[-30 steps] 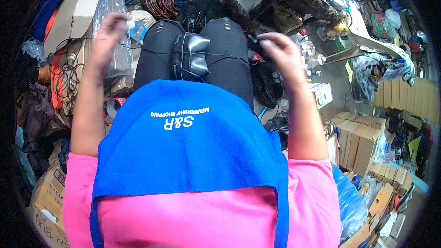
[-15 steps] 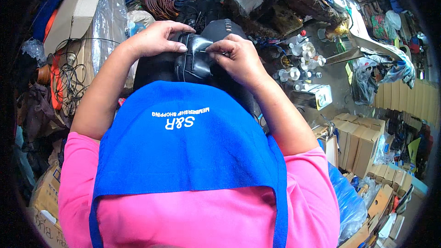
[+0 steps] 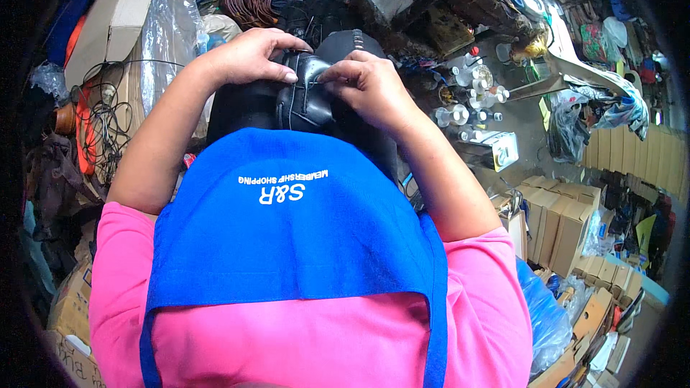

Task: Hand sewing and assembling black shoes using a needle and thread.

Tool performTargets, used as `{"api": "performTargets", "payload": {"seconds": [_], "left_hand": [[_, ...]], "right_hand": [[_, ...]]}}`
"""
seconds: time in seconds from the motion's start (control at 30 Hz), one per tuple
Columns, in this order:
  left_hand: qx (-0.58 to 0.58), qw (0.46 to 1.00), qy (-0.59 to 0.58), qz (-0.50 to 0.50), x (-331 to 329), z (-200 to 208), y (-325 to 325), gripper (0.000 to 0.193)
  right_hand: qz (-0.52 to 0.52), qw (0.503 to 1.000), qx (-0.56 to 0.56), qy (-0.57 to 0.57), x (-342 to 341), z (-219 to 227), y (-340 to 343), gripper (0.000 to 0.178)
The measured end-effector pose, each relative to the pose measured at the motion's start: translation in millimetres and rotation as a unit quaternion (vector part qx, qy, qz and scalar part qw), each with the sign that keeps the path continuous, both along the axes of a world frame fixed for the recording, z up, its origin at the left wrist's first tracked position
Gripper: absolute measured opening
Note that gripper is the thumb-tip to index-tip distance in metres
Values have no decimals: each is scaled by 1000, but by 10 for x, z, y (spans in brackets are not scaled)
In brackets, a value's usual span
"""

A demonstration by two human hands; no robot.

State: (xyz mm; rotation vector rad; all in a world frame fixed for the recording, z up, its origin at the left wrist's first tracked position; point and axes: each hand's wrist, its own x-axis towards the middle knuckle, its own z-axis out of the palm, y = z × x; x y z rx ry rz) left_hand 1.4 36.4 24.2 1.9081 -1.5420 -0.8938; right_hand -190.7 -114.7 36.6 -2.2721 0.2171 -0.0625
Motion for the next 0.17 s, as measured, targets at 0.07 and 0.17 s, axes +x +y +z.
{"api": "performTargets", "payload": {"seconds": [0.07, 0.17], "left_hand": [[2, 1000, 8, -9, 6, -2, -30, 55], [20, 999, 39, -4, 10, 0, -60, 58]], "right_hand": [[1, 1000, 17, -19, 3, -111, -79, 19], [24, 999, 41, -11, 55, -228, -176, 19]]}}
